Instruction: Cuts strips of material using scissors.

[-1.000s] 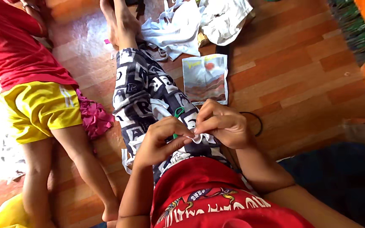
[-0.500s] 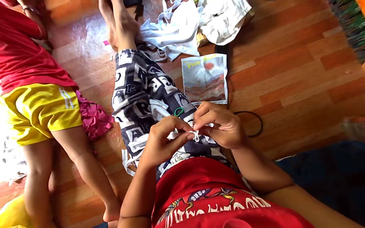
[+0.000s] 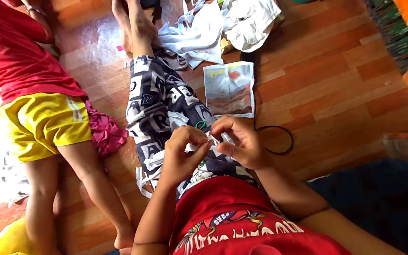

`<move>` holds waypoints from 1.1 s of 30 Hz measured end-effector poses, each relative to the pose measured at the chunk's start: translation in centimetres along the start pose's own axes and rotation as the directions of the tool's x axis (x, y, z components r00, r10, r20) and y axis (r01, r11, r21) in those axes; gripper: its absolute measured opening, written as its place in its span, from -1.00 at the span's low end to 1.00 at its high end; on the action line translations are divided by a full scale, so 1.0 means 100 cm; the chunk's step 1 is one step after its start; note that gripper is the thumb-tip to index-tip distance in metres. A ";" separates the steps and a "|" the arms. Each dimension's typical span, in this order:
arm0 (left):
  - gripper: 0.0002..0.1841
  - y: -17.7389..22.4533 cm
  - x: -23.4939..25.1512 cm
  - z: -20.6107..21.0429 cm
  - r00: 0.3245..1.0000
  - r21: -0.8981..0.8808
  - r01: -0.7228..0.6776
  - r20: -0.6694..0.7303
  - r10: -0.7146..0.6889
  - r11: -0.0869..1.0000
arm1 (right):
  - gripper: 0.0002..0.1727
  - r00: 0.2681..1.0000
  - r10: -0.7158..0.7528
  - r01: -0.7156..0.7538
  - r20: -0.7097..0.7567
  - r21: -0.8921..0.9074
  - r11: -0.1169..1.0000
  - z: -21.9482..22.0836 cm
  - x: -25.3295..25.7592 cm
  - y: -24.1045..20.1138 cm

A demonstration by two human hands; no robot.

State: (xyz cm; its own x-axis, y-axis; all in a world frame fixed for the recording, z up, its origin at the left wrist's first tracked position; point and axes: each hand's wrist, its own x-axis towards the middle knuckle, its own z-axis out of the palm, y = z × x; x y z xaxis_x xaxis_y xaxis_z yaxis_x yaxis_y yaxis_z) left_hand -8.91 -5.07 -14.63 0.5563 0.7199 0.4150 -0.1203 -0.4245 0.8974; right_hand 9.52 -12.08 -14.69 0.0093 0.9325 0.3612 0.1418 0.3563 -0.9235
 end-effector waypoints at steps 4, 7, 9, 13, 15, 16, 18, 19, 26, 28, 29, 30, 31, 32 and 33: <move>-0.89 0.001 -0.001 0.001 0.998 0.012 0.018 -0.058 -0.017 1.000 | -0.54 1.000 0.008 -0.009 -0.021 -0.019 1.000 0.006 -0.003 0.000; -0.88 0.000 -0.002 0.000 0.997 0.010 0.028 -0.072 -0.027 1.000 | -0.70 0.996 0.019 -0.021 -0.084 -0.020 1.000 0.009 -0.003 -0.001; -0.88 0.000 -0.002 0.001 0.997 0.007 0.028 -0.077 -0.027 1.000 | -0.77 0.994 0.023 -0.026 -0.108 -0.032 0.999 0.009 -0.002 -0.003; -0.87 0.000 -0.002 0.001 0.995 -0.020 0.040 -0.086 -0.042 0.999 | -0.86 0.990 0.043 -0.050 -0.133 -0.050 0.997 0.009 -0.002 -0.004; -0.88 0.000 -0.003 0.002 0.994 -0.053 0.051 -0.089 -0.056 0.997 | -0.90 0.987 0.049 -0.058 -0.153 -0.054 0.997 0.009 -0.002 -0.006; -0.88 -0.001 -0.003 0.002 0.993 -0.072 0.062 -0.093 -0.069 0.995 | -0.91 0.986 0.046 -0.056 -0.160 -0.058 0.997 0.009 -0.002 -0.006; -0.83 -0.001 -0.005 0.003 0.987 -0.091 0.114 -0.099 -0.123 0.989 | -0.91 0.985 0.035 -0.047 -0.166 -0.071 0.996 0.009 -0.002 -0.006; -0.81 0.000 -0.005 0.004 0.983 -0.097 0.151 -0.093 -0.160 0.984 | -0.91 0.986 0.027 -0.040 -0.165 -0.073 0.997 0.009 -0.002 -0.005; -0.77 -0.004 -0.007 0.005 0.946 -0.306 0.320 0.043 -0.323 0.897 | -0.89 0.989 -0.012 0.003 -0.149 -0.061 0.998 0.007 -0.003 -0.002; -0.91 -0.007 -0.008 0.006 0.952 -0.357 0.300 0.048 -0.303 0.885 | -0.89 0.988 -0.010 0.001 -0.151 -0.061 0.998 0.006 -0.003 -0.003; -0.95 -0.008 -0.008 0.006 0.956 -0.372 0.284 0.041 -0.290 0.884 | -0.89 0.988 -0.007 -0.003 -0.156 -0.064 0.998 0.006 -0.003 -0.003; -0.97 -0.009 -0.008 0.007 0.960 -0.376 0.267 0.025 -0.278 0.887 | -0.89 0.986 0.001 -0.013 -0.165 -0.072 0.997 0.006 -0.003 -0.003; -0.96 -0.009 -0.008 0.008 0.965 -0.369 0.245 -0.001 -0.264 0.897 | -0.89 0.983 0.010 -0.025 -0.182 -0.082 0.996 0.007 -0.003 -0.003; -0.95 -0.008 -0.007 0.009 0.970 -0.343 0.217 -0.032 -0.242 0.914 | -0.88 0.979 0.017 -0.038 -0.203 -0.099 0.994 0.008 -0.004 -0.003; -0.94 -0.008 -0.007 0.011 0.976 -0.294 0.179 -0.067 -0.207 0.939 | -0.88 0.974 0.018 -0.046 -0.224 -0.122 0.991 0.009 -0.005 -0.002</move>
State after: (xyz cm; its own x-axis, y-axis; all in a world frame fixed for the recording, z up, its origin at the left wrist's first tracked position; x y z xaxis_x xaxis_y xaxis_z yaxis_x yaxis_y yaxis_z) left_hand -8.32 -5.81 -15.83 0.5126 0.8275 0.2292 -0.2550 -0.1082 0.9609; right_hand 8.63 -12.55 -14.76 0.2338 0.9014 0.3645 0.2607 0.3030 -0.9166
